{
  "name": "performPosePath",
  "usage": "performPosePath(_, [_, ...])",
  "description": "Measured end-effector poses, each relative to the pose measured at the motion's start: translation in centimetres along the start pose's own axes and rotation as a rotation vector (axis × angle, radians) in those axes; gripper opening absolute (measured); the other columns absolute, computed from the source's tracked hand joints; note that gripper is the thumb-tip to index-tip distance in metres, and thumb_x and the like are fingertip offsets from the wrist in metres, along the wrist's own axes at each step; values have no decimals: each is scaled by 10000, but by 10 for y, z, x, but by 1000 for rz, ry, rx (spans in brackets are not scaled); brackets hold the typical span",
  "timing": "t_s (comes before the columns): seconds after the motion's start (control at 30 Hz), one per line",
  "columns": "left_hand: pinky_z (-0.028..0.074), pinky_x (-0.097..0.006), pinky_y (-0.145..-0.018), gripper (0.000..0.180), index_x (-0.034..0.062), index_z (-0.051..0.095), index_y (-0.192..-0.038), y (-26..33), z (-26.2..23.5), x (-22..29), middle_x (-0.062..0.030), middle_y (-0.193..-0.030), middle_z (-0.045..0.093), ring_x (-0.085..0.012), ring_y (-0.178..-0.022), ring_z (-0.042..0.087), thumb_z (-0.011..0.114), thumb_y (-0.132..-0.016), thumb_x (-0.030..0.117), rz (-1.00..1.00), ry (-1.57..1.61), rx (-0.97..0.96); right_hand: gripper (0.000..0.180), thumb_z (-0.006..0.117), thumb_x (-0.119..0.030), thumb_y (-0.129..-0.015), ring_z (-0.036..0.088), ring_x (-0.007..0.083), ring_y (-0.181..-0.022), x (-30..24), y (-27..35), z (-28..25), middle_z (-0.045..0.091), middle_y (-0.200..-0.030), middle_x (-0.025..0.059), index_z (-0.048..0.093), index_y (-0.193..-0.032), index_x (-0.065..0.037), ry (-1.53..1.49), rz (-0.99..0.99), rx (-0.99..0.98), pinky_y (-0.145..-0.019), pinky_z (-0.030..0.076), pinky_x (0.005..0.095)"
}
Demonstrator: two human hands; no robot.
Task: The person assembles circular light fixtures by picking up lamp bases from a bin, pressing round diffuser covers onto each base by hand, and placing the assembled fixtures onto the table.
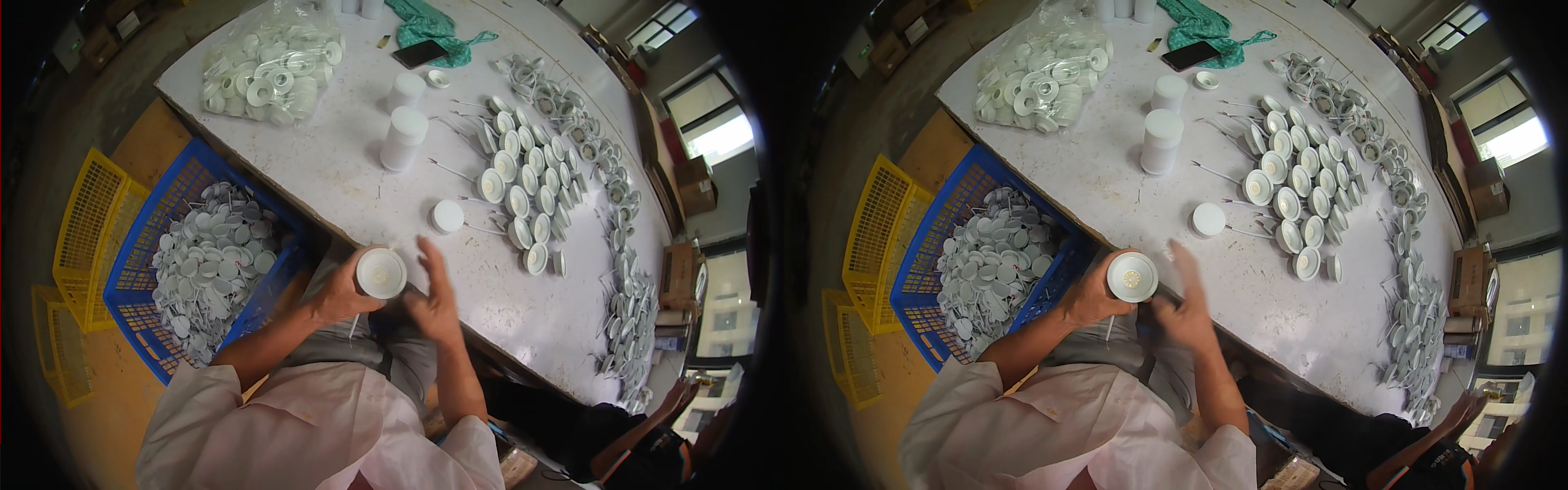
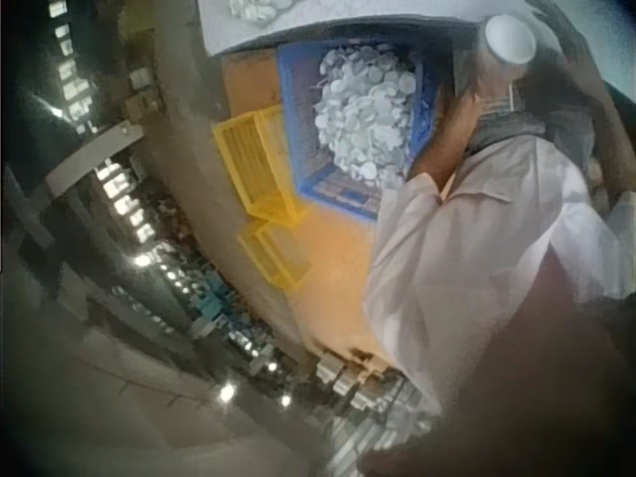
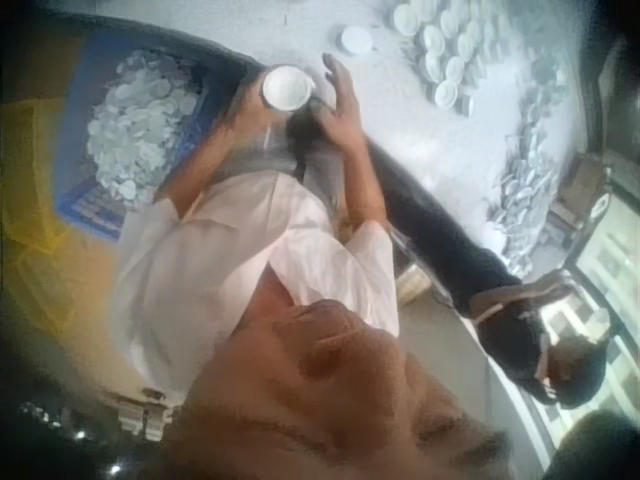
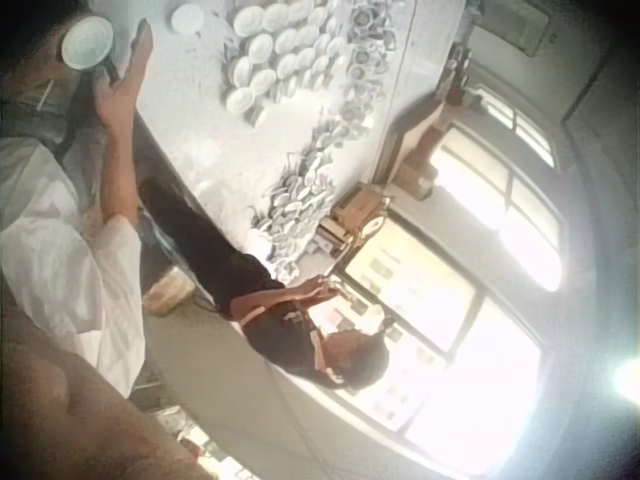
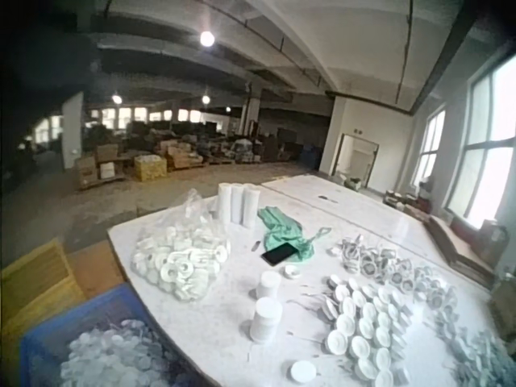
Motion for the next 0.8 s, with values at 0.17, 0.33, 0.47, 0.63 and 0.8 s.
performPosePath(0.17, [467,-322,-943,786,32,333,-1391,4,-10,-17,-95,-1197,561,-186,-1133,553,701,-706,-86,-30,-25,59,431,753,-255,-773,612,165,-799,78,-36,-70,637,-900,80,612,-1093,-2,305,452,521,-708,490,306])
performPosePath(0.33, [422,-306,-979,736,13,395,-1345,7,-7,-15,-102,-1205,570,-170,-1139,538,758,-705,50,41,-162,91,397,721,-359,-787,593,189,-678,80,-62,-73,634,-738,103,645,-879,20,537,484,424,-665,477,321])
performPosePath(0.47, [424,-304,-975,738,14,397,-1343,6,-9,-26,-105,-1204,571,-171,-1134,541,759,-700,50,-24,-30,84,348,713,-320,-807,560,158,-596,97,-63,-78,617,-703,81,622,-812,16,434,501,385,-584,456,295])
performPosePath(0.63, [428,-304,-963,738,18,405,-1338,6,-9,-30,-105,-1186,580,-175,-1119,548,760,-694,65,-41,-48,92,304,694,-295,-850,521,121,-556,114,-52,-88,593,-664,40,599,-786,-14,161,530,420,-535,424,264])
performPosePath(0.8, [481,-306,-900,729,14,374,-1350,6,-3,-28,-99,-1151,586,-176,-1046,595,722,-710,-10,-24,-126,72,178,631,-188,-914,505,76,-534,121,-34,-81,572,-664,16,564,-823,-51,-446,630,463,-496,405,189])
Point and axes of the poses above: each hand's wrist, its own y-axis away from the middle knuckle, its own z-axis out of the palm, x = y × z, the point moved 5 cm from there along -y, towards the middle knuckle
